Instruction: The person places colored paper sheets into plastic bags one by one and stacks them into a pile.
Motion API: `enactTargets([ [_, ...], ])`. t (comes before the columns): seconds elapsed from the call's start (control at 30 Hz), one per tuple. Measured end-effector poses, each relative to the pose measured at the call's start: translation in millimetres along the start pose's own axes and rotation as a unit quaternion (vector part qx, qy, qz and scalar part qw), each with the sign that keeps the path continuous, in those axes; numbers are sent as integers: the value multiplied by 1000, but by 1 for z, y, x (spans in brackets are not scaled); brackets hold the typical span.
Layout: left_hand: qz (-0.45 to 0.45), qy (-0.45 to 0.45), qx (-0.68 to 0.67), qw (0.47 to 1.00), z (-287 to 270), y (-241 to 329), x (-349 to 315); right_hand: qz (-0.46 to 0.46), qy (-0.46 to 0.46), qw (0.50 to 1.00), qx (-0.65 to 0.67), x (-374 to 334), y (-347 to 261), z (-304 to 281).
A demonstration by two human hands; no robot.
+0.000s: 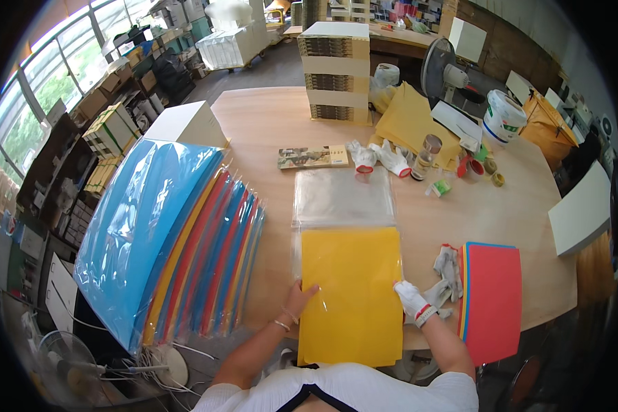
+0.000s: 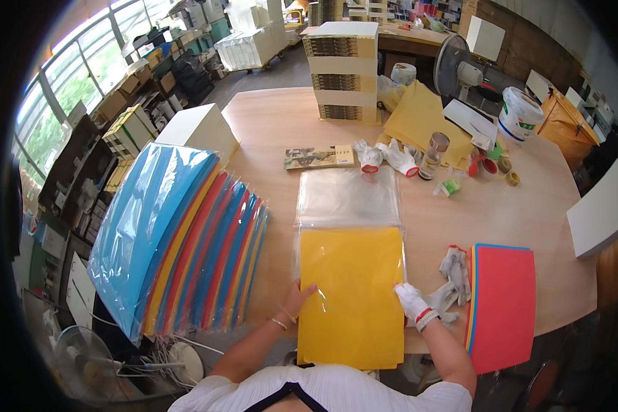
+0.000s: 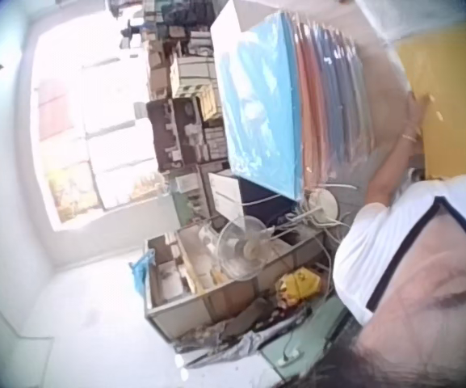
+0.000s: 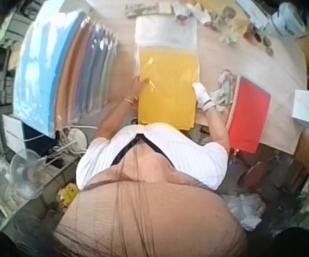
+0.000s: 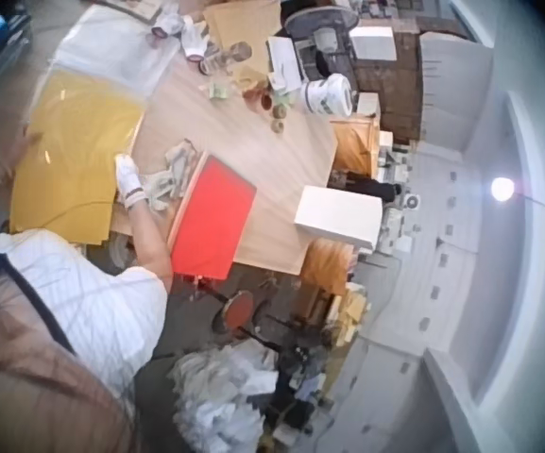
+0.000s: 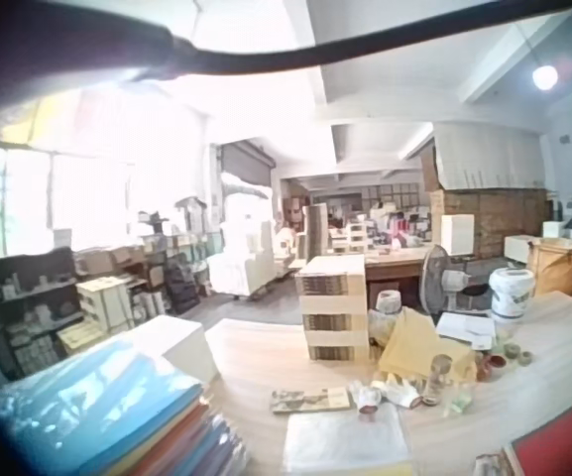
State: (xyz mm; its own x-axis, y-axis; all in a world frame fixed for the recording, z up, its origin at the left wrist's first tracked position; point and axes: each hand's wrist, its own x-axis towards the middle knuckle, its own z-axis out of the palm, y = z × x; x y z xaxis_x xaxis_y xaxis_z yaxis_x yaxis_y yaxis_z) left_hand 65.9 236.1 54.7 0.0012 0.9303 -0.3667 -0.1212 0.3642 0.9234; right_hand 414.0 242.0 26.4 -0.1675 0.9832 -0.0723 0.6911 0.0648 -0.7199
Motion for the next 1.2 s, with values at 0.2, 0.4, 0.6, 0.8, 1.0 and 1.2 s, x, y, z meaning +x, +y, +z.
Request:
enactTargets([
  [0.2, 16, -35, 0, 999, -23, -31, -65, 18, 113, 991, 63, -93, 0, 62],
  [0.4, 44, -61, 153, 985, -54, -63, -120, 33, 251, 957, -142, -177, -76, 89],
  [0.6, -1, -206, 179, 962, -74, -72, -113, 204, 81, 975, -45, -179, -88, 69],
  [0.8, 30, -23, 519, 854, -41, 77, -51, 277, 49, 960, 10, -179, -85, 40],
  [1.0, 81, 95, 384, 915, -26, 1, 132, 192, 64, 962, -184, -135, -87, 10],
  [1.2, 76, 66, 376, 921, -26, -15, 173, 154, 160, 975, 22, -6, -11, 5],
])
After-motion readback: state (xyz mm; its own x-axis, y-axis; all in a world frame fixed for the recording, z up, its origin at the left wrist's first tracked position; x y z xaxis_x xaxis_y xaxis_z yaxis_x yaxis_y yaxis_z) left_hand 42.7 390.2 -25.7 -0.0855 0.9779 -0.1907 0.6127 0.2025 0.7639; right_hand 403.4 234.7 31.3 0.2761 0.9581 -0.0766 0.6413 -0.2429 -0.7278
